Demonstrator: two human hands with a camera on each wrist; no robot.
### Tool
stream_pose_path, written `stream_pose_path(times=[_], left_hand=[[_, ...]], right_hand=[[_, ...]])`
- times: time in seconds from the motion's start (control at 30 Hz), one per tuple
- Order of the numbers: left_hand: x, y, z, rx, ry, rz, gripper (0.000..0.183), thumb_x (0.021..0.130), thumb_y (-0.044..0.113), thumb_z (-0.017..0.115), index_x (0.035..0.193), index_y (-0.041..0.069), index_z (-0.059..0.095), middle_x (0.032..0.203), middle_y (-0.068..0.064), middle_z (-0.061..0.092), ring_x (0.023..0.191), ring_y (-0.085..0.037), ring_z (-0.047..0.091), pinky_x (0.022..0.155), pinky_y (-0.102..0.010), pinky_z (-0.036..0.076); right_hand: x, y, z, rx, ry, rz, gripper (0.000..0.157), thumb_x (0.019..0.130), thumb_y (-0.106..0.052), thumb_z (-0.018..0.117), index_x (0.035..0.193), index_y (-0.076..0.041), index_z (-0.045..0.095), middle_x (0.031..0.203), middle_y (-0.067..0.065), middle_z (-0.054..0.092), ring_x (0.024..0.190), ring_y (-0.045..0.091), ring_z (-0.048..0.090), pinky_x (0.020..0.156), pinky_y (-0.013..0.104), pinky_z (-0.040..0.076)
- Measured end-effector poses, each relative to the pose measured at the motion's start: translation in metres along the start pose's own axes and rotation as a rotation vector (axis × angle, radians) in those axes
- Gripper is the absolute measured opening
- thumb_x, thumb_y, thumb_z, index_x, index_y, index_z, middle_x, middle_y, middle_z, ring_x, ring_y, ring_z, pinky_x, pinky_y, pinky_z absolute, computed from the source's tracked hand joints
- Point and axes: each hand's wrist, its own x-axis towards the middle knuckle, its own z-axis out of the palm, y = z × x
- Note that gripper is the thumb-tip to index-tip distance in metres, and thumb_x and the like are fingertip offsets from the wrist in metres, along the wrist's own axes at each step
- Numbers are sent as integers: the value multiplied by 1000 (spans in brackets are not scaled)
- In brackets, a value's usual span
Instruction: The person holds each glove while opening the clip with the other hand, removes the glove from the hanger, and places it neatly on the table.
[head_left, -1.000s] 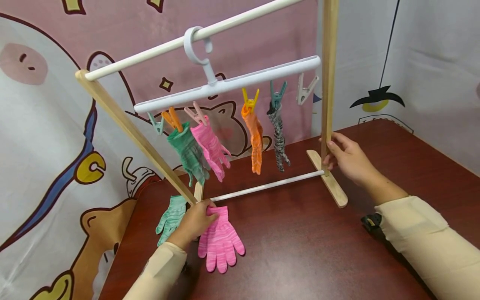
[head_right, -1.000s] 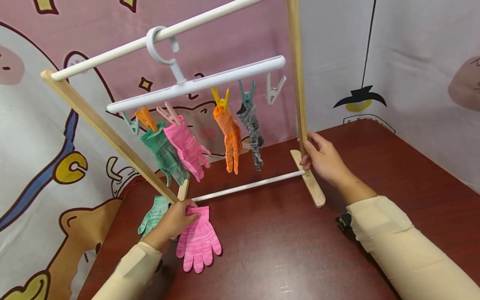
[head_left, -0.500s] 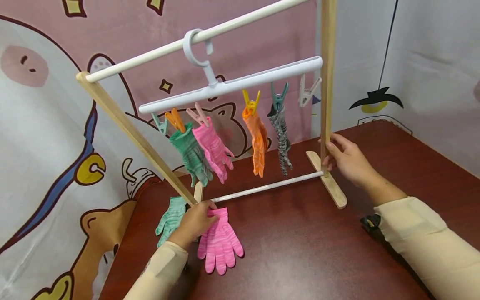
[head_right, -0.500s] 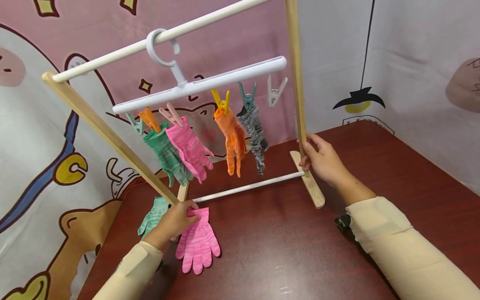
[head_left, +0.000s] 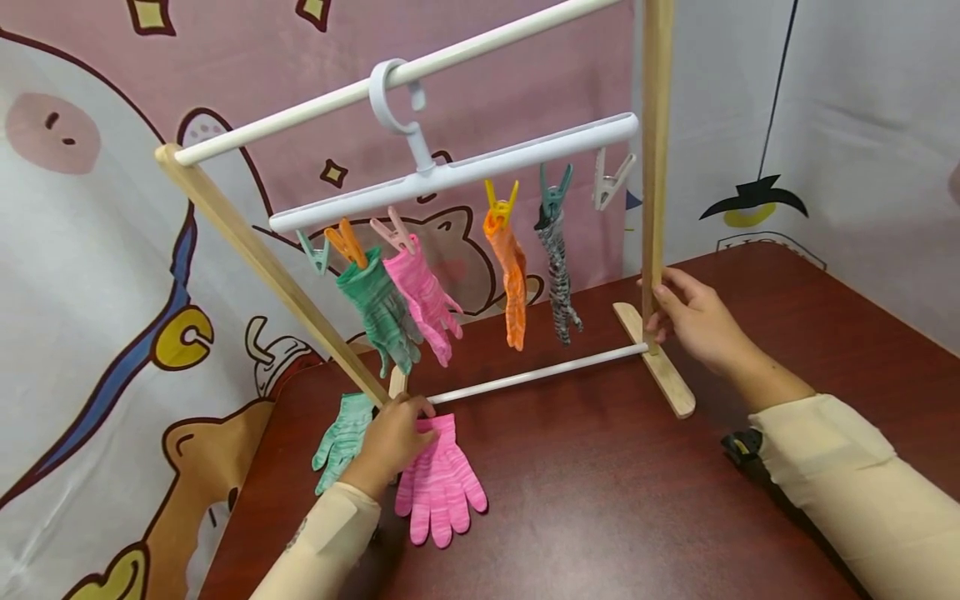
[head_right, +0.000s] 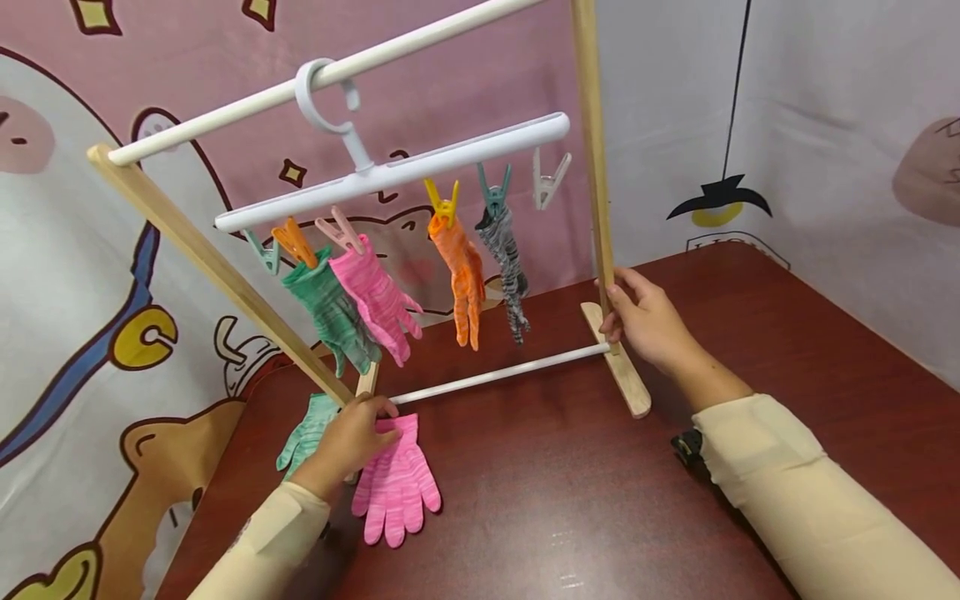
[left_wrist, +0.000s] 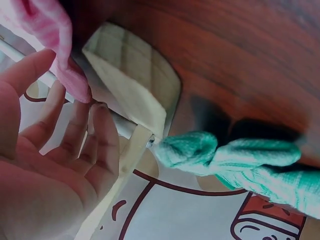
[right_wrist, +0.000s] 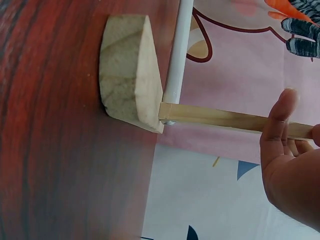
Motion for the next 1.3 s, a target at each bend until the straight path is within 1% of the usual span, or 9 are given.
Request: stream_pose_path(times=[0.13, 0.3, 0.4, 0.57, 0.73, 0.8, 0.97, 1.17, 1.3], left_hand=[[0, -1, 2, 23, 46, 46, 26, 68, 27, 79, 87, 18, 64, 78, 1, 52, 69, -15, 49, 57, -34, 40], [1, -4, 5, 67, 88, 81, 24, 67, 30, 79, 84, 21, 64, 73, 6, 49, 68, -14, 49, 66, -44, 40], [1, -4, 7, 70, 70, 82, 22, 69, 32, 78, 84, 23, 64, 71, 7, 49, 67, -12, 49, 67, -46, 40], [0, -4, 6, 47, 20, 80, 21, 73, 31, 75, 89, 20, 66, 75, 3, 57, 64, -11, 50, 59, -38, 40], [-4, -5, 5, 7, 22, 53, 27, 77, 32, 72, 99, 17, 67, 88, -2, 61, 68, -14, 51, 59, -36, 41], [-7, -4, 3, -17, 54, 48, 28, 78, 31, 71, 101, 16, 67, 91, -3, 62, 72, -14, 54, 61, -37, 43], [-17, 0, -5, -112, 158, 37, 23, 81, 27, 68, 101, 15, 67, 89, -3, 63, 77, -17, 57, 66, -35, 45], [-29, 8, -15, -191, 266, 44, 10, 82, 21, 65, 92, 19, 67, 77, 5, 55, 66, -10, 46, 62, -28, 39], [-35, 12, -21, -268, 363, 69, 7, 83, 20, 63, 88, 22, 66, 78, 11, 54, 71, -7, 50, 64, -29, 43]], right_hand=[[0, 0, 0, 2, 0, -7, 40, 99, -27, 36, 131, -3, 42, 86, 14, 57, 63, 17, 60, 54, 34, 52], [0, 2, 0, -4, 3, -22, 39, 99, -26, 36, 130, -3, 43, 84, 17, 58, 61, 17, 59, 53, 33, 51], [0, 2, 0, -5, 0, -15, 39, 99, -26, 36, 130, -3, 42, 85, 18, 57, 61, 17, 59, 53, 33, 51], [-1, 0, 0, -9, 0, 0, 40, 99, -26, 36, 131, -3, 42, 85, 23, 55, 61, 17, 60, 54, 34, 52], [-1, 0, 0, -19, 5, -13, 39, 99, -25, 36, 130, -3, 42, 83, 15, 57, 61, 17, 59, 53, 33, 52], [-1, 0, 0, -21, 7, -17, 39, 99, -25, 37, 131, -4, 42, 83, 9, 58, 61, 17, 59, 53, 32, 51], [0, -1, 2, -24, 9, -14, 39, 99, -26, 37, 131, -4, 42, 86, 3, 58, 62, 17, 59, 53, 33, 52], [0, -1, 2, -30, 11, -11, 39, 99, -26, 37, 130, -4, 43, 84, 3, 58, 62, 17, 60, 54, 34, 52], [-1, 1, 1, -30, 12, -11, 39, 99, -26, 37, 130, -4, 42, 84, 8, 58, 62, 16, 59, 54, 32, 52]])
